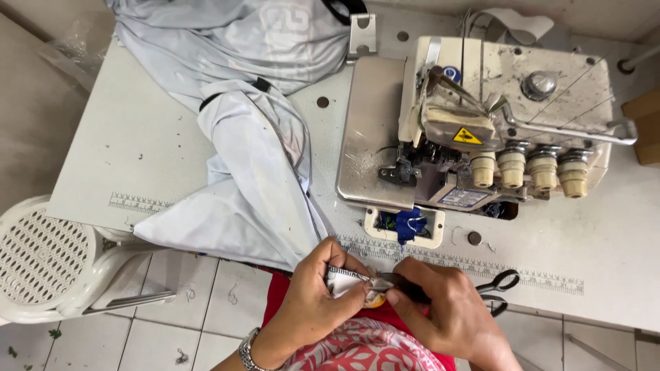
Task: Trimming excess threads from a garment using scissors and inspecting the seams.
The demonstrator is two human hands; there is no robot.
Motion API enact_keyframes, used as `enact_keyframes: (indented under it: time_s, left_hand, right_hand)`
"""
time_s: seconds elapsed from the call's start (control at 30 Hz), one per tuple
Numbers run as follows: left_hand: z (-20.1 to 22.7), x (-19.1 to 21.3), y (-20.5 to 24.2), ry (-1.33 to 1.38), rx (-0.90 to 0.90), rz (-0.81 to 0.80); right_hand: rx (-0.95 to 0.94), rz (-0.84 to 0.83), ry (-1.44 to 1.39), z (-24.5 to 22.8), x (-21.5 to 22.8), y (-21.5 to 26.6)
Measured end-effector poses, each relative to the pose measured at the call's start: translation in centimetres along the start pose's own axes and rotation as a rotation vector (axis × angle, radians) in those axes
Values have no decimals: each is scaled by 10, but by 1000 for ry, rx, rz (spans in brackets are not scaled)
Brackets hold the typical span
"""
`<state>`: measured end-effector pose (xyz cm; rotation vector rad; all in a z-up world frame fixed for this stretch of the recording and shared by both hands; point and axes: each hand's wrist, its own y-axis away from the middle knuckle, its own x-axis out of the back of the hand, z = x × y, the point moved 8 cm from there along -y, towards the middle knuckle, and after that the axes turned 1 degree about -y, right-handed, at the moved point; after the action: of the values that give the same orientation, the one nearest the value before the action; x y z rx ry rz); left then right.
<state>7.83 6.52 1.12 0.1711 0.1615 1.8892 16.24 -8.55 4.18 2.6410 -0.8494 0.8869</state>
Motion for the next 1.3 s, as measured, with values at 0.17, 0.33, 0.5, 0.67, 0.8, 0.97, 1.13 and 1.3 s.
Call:
enact_keyframes:
  time_s: [0.17,0.33,0.5,0.67,0.8,0.97,1.13,1.3]
  left_hand:
    - [-6,-3,0,12,56,-47]
    - [-13,-5,0,84,108,-93]
    - [-11,-1,-3,37,52,-105]
    - [-5,0,0,125,106,-121]
    - [-15,-1,1,219,256,-131]
    - [-7,10,-6,-2,121,-47]
    - [-5,11,-6,-51,73,-5]
    - [-3,8,-7,-89,89,0]
  right_hand:
    - [24,-93,57,-10,0,-11]
    - [77,-153,90,-25,4,-18]
    - [62,-169,139,-25,5,-18]
    - [101,-119,112,-28,5,-17]
    - [97,-70,123,-20,3,-15]
    - [6,45,-54,-13,8,-8]
    - [112,152,-28,-25,4,-3]
    - [153,201,24,-26,-1,-8]
